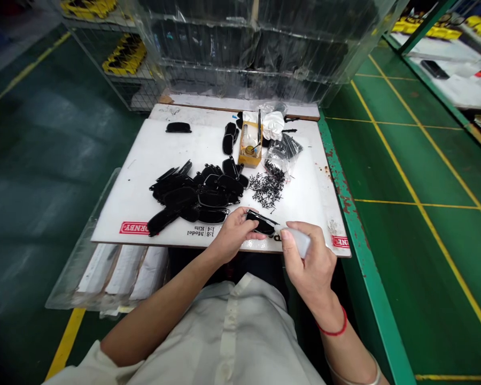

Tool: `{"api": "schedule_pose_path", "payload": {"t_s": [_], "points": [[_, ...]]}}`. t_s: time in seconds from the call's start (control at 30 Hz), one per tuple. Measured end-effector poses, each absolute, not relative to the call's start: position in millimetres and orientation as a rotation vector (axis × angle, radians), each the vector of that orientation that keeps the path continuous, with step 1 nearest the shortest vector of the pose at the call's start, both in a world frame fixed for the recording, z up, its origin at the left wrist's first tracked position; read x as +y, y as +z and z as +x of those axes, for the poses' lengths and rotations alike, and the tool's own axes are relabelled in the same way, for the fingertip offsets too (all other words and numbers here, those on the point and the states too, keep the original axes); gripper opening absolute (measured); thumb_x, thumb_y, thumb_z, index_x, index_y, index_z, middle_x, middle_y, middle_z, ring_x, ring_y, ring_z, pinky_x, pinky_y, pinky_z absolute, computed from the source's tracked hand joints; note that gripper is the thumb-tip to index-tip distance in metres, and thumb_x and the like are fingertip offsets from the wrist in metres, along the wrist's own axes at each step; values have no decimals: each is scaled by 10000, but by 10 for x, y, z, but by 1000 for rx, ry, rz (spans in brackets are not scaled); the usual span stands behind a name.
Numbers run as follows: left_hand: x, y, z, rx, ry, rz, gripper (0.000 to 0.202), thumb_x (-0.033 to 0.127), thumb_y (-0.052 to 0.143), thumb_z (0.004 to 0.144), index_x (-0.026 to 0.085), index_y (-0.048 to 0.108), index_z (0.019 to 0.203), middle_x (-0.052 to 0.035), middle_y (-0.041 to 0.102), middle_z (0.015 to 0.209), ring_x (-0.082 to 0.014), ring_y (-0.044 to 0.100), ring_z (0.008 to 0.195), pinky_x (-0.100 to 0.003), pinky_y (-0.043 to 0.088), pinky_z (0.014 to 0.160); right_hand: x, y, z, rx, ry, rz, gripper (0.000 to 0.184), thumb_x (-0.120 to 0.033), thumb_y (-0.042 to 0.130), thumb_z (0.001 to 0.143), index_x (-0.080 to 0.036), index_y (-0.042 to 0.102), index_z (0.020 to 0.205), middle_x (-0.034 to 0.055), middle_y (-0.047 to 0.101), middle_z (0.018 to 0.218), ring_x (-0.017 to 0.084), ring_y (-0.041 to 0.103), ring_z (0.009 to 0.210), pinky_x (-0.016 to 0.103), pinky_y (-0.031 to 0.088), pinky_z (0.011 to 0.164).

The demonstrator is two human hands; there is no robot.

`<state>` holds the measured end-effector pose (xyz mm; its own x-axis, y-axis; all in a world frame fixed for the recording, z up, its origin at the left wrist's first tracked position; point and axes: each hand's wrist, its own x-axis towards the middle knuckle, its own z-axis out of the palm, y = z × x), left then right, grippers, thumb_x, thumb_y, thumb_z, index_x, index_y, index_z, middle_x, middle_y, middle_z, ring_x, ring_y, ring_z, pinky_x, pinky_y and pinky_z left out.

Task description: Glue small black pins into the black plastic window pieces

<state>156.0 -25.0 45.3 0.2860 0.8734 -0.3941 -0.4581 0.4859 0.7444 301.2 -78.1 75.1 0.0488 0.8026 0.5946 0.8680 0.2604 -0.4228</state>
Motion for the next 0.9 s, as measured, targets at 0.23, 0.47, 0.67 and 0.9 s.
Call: {"api": "schedule_pose_path", "payload": {"t_s": [0.23, 0.47, 0.67, 0.9], "points": [[-250, 452, 1556, 886, 952, 552, 157, 39, 518, 747, 122, 510, 879, -8, 551, 811, -94, 583, 703, -269, 588, 651, -863, 759, 3094, -1675, -97, -1628, 182, -317, 587, 863, -165, 614, 960, 35, 650, 824, 133, 549, 606, 257, 397, 512], [-252, 438, 1554, 897, 954, 558, 153, 59, 540, 753, 130, 504, 883, 2, 542, 778, -97, 584, 693, -287, 592, 657, -871, 746, 3101, -1675, -96, -1632, 183, -320, 590, 859, -166, 615, 955, 39, 654, 832, 135, 560, 606, 255, 416, 527], [-254, 404, 1550, 875, 958, 581, 171, 87, 565, 748, 130, 521, 908, 4, 535, 785, -89, 568, 683, -296, 593, 668, -848, 735, 3073, -1675, -80, -1615, 175, -316, 581, 863, -163, 614, 943, 42, 654, 828, 148, 597, 647, 264, 461, 588], [-255, 423, 1547, 880, 958, 564, 172, 82, 569, 736, 135, 530, 894, 3, 540, 782, -103, 572, 696, -310, 587, 668, -836, 718, 3085, -1688, -72, -1614, 174, -319, 578, 863, -173, 609, 952, 39, 656, 829, 147, 589, 634, 268, 456, 577]]}}
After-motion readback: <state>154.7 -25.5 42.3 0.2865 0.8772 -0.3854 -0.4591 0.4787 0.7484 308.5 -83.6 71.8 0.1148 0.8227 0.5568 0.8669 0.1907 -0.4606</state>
